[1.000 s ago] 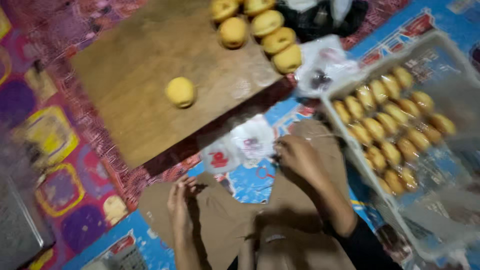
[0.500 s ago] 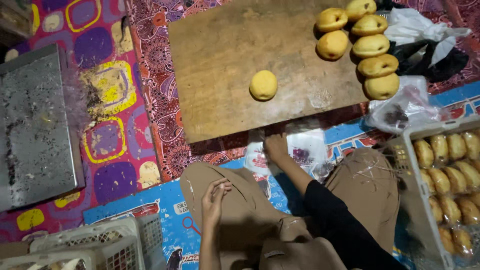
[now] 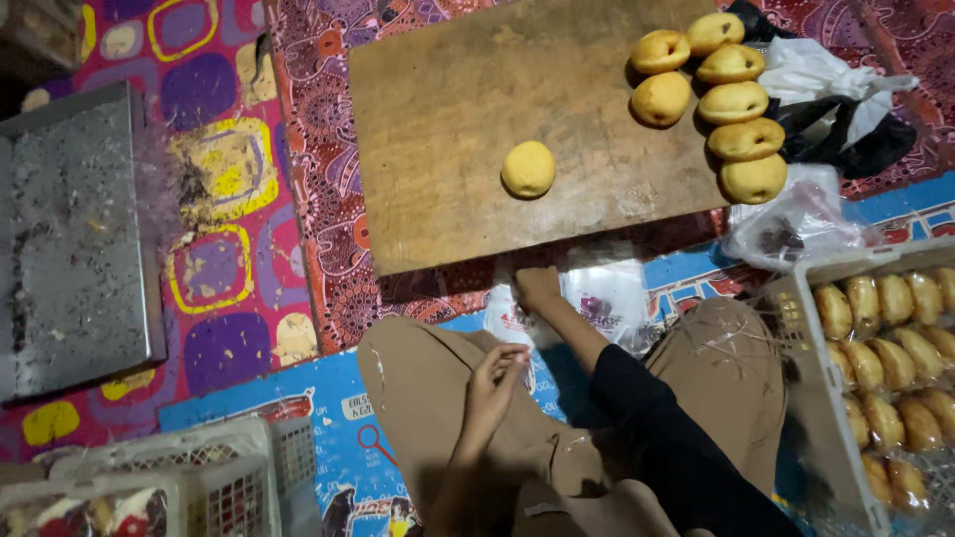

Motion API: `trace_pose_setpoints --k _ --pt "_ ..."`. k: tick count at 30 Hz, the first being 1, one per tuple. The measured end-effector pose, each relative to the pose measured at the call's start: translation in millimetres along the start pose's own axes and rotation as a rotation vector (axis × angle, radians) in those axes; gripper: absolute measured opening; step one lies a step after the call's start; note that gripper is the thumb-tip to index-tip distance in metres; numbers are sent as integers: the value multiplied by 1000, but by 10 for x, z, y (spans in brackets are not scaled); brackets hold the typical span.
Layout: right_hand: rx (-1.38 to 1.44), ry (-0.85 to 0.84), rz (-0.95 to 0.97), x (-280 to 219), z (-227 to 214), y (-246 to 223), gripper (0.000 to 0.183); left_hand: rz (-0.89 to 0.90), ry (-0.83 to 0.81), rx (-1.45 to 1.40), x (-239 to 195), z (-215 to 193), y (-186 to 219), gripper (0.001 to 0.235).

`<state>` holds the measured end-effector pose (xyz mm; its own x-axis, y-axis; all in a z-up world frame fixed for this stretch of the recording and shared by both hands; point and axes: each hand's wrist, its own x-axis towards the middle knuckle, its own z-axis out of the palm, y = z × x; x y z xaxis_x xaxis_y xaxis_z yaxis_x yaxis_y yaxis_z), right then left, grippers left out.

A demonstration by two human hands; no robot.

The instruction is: The person sits on the floor and repeatedly picks up round baked buns from a wooden board, places each into a clear plastic bag, and sets the bagged bun into a white plastic crate. The process is repeated for multiple buns.

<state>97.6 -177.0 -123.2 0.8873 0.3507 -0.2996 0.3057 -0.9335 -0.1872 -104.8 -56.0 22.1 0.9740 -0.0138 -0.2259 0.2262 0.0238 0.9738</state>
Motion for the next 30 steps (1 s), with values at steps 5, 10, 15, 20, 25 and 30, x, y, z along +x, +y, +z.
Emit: trace_pose_setpoints --k 5,10,15,20,25,30 --pt "205 149 -101 -293 -309 86 23 -62 255 198 200 -131 -164 27" --pt "80 491 -433 -1176 -914 103 13 406 355 475 927 -67 -242 38" --pt "-49 537 -510 -1948 -1396 103 25 19 -169 290 1098 240 -121 35" --pt "16 335 -386 -2269 -1788 143 41 119 13 527 738 599 303 33" --pt "273 323 -237 -2517 -1805 156 45 206 93 602 557 798 640 26" --pt "240 492 -248 -2528 -1731 317 36 403 71 512 503 945 818 24"
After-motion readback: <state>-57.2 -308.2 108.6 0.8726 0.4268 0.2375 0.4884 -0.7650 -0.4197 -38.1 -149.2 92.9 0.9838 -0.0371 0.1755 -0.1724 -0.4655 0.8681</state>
